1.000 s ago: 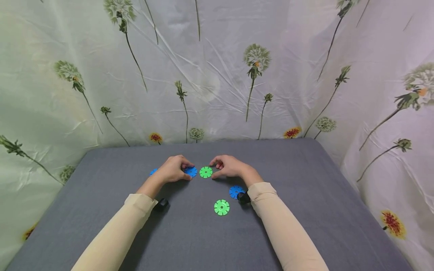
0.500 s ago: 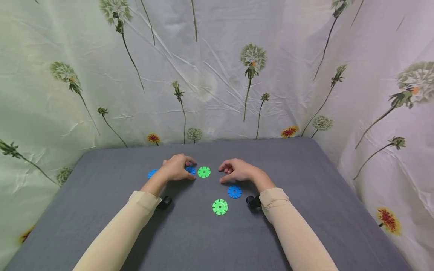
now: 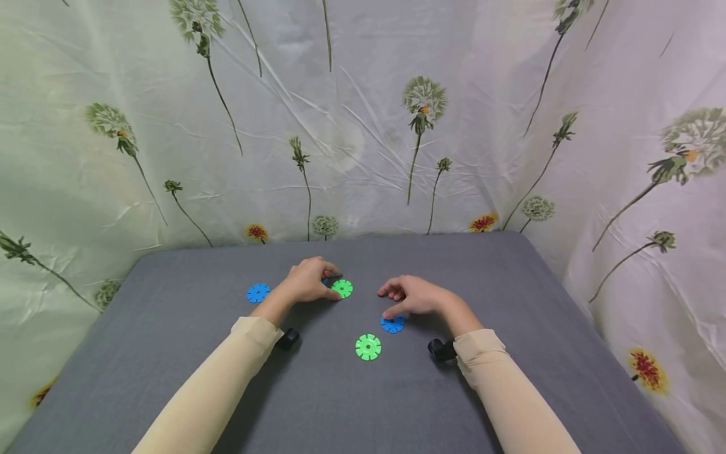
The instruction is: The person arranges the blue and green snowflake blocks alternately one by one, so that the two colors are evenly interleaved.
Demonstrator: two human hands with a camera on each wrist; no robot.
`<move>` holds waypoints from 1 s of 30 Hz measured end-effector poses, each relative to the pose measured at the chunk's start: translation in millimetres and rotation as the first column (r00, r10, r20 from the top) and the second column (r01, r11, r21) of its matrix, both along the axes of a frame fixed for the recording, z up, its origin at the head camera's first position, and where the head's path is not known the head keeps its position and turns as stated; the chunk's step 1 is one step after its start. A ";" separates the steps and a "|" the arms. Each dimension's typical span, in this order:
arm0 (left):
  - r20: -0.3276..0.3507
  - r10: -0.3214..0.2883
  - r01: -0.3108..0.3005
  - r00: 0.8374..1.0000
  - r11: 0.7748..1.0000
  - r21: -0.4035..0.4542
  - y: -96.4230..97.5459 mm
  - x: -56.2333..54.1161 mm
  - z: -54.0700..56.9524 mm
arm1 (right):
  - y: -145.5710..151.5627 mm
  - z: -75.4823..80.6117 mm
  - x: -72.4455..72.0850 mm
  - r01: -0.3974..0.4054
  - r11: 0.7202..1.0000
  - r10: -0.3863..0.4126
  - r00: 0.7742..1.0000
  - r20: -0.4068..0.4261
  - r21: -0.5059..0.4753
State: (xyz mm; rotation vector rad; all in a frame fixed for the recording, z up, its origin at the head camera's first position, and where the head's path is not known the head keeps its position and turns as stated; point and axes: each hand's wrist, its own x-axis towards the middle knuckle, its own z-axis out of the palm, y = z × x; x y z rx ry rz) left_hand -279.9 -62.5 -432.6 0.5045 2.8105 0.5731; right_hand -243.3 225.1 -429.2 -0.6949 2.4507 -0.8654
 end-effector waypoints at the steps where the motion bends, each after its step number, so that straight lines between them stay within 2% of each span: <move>1: -0.004 -0.011 0.011 1.000 1.000 0.007 0.6 -0.3 -0.6 | 1.4 -0.6 1.3 0.006 1.000 -0.006 1.000 -0.002 0.004; 6: -0.018 -0.069 0.070 0.997 0.996 0.053 2.4 -0.7 -3.3 | 6.9 -3.3 7.6 0.031 0.999 -0.031 0.999 -0.009 0.017; 11: -0.022 -0.111 0.113 0.994 0.991 0.072 5.9 -0.1 -3.6 | 13.2 -4.5 14.8 0.019 1.000 -0.019 0.999 -0.026 -0.004; 21: -0.023 -0.109 0.110 0.994 0.991 0.069 9.4 -0.1 -2.7 | 18.6 -6.8 24.8 0.026 0.999 -0.029 0.998 -0.063 -0.037; 30: -0.020 -0.110 0.111 0.994 0.991 0.075 10.6 -0.2 -2.4 | 19.7 -10.2 25.8 0.049 0.997 -0.053 0.996 -0.067 -0.055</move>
